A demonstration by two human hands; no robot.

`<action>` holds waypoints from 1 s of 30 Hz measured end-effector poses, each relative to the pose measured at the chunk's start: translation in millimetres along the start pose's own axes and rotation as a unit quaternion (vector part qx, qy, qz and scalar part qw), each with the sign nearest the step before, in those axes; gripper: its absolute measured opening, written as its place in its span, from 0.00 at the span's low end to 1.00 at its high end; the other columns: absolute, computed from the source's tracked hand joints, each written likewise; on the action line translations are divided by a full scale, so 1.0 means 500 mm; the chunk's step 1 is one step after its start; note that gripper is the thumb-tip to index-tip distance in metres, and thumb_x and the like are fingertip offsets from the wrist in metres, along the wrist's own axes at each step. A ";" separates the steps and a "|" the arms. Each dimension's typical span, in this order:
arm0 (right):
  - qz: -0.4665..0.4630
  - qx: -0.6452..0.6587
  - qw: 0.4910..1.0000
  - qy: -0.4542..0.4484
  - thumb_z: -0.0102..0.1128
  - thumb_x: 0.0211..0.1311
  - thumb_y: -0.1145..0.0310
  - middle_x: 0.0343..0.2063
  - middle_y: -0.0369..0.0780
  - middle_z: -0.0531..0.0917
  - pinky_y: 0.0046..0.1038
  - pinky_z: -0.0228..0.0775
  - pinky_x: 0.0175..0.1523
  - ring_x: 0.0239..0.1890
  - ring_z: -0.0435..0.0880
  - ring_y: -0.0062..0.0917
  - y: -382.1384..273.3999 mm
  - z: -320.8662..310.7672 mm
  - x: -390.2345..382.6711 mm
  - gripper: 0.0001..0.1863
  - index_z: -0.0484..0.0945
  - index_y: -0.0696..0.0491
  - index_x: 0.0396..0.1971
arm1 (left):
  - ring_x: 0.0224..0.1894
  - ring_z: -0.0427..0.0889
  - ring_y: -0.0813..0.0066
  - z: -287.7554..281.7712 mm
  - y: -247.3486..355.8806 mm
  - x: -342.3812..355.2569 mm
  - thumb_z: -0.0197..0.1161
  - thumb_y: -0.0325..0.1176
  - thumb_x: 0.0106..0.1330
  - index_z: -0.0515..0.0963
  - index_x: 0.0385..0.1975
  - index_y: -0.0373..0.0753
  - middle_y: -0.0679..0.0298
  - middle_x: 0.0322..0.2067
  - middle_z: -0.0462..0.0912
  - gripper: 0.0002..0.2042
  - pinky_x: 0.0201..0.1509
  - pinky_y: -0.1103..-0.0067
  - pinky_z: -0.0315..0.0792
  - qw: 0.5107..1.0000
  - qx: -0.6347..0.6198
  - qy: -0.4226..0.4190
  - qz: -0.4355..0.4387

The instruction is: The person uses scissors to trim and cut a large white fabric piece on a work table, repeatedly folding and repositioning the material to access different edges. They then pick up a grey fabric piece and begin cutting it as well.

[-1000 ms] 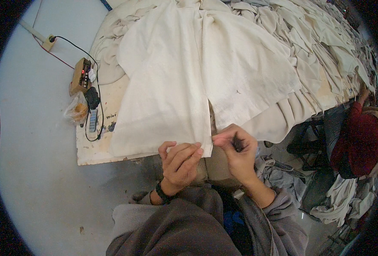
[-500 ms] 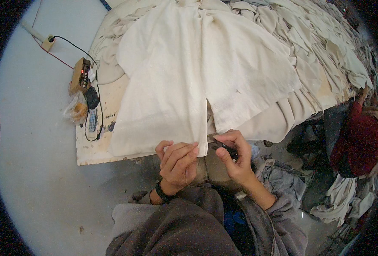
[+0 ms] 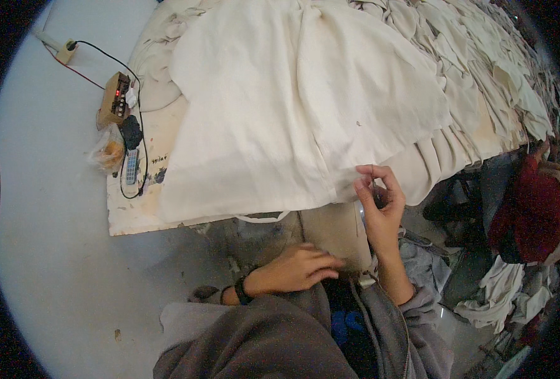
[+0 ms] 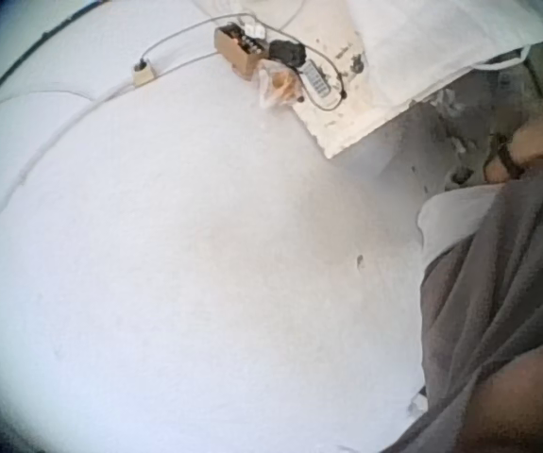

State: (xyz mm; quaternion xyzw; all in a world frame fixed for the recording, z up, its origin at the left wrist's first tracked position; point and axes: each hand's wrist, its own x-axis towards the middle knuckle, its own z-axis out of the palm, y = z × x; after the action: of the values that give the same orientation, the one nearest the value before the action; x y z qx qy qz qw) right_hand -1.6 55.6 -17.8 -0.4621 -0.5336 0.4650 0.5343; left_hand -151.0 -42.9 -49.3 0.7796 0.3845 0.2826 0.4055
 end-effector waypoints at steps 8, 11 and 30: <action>-0.096 -0.211 0.967 -0.106 0.65 0.44 0.81 0.31 0.39 0.76 0.18 0.67 0.34 0.32 0.76 0.19 0.029 0.032 -0.003 0.13 0.75 0.60 0.33 | 0.37 0.75 0.65 -0.078 -0.003 0.042 0.65 0.26 0.49 0.80 0.28 0.36 0.64 0.32 0.79 0.06 0.42 0.72 0.66 0.883 0.301 0.355 -0.056; -0.065 -0.202 0.971 -0.109 0.64 0.45 0.83 0.30 0.34 0.75 0.15 0.64 0.34 0.30 0.71 0.12 0.040 0.032 -0.003 0.10 0.74 0.61 0.30 | 0.35 0.75 0.66 -0.076 -0.013 0.037 0.64 0.24 0.48 0.80 0.26 0.37 0.65 0.30 0.79 0.06 0.40 0.73 0.66 0.896 0.245 0.371 -0.007; -0.190 -0.312 0.914 -0.177 0.55 0.35 0.83 0.28 0.39 0.75 0.28 0.70 0.29 0.24 0.78 0.33 0.001 0.023 -0.017 0.20 0.76 0.52 0.36 | 0.32 0.72 0.65 -0.073 -0.022 0.045 0.62 0.25 0.51 0.77 0.29 0.39 0.64 0.28 0.73 0.06 0.39 0.72 0.63 0.904 0.263 0.333 -0.059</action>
State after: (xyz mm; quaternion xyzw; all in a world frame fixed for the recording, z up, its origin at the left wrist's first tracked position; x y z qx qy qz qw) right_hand -13.2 47.4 -19.5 -0.4049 -0.8152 0.2388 0.3383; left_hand -170.1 -5.1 -36.9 0.6943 0.6027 0.3901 0.0502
